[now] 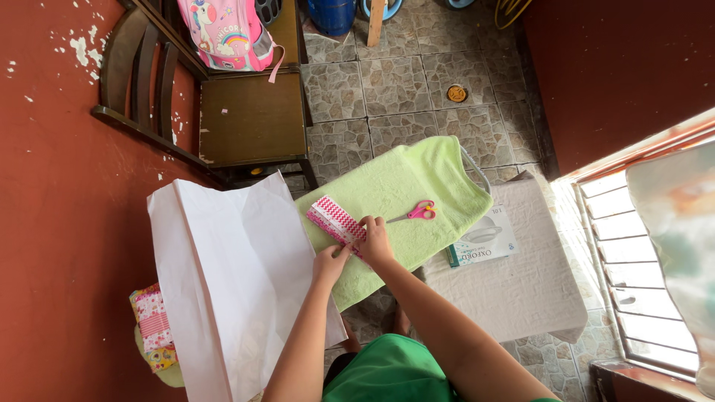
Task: The person wraps a small rectangular box with patterned paper, folds the edges, and secures them with clear tape. They use scissors to trim excess paper and then tie a decorative ribbon around the wrapped box.
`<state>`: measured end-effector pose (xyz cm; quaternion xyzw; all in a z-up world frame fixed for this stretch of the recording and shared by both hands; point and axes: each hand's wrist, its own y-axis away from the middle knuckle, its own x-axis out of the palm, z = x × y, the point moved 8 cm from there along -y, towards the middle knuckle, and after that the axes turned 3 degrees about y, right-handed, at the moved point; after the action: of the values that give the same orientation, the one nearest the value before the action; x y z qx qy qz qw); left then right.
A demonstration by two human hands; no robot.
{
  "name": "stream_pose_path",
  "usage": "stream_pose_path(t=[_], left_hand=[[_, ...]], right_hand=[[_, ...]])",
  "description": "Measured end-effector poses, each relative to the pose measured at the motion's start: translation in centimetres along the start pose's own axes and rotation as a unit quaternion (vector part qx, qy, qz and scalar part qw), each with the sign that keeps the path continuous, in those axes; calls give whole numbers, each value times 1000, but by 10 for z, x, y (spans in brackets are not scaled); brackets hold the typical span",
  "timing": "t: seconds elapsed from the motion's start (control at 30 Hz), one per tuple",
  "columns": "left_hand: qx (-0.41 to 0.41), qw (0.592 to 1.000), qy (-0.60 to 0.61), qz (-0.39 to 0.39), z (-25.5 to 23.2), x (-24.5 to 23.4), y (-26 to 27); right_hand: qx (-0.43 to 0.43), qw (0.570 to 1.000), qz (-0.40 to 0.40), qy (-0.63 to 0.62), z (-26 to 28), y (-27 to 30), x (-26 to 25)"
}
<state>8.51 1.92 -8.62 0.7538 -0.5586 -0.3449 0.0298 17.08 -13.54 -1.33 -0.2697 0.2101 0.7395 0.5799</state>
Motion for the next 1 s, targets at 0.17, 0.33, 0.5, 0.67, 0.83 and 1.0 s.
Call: stream_pose_path(t=[0.17,0.33,0.5,0.67,0.83,1.0], left_hand=[[14,1000,-15,-9,3,4,-1],[1,1000,-7,-13,12,8,-5],[-1,1000,2,-4,21,10,-12],[-32,998,56,15,26,15,-12],[-57,980,187,24,27,16,-6],[-67,977,200,41,30,17,-6]], right_hand=[[38,997,-67,9,-57,-27,-25],[-114,924,-134,339,-94,-36,-106],[0,973,-18,231,-128,-39,-125],[-4,977,22,211,-121,-35,-122],[227,872,380,-208,-110,18,-62],[312,715,552,-295,-67,87,-38]])
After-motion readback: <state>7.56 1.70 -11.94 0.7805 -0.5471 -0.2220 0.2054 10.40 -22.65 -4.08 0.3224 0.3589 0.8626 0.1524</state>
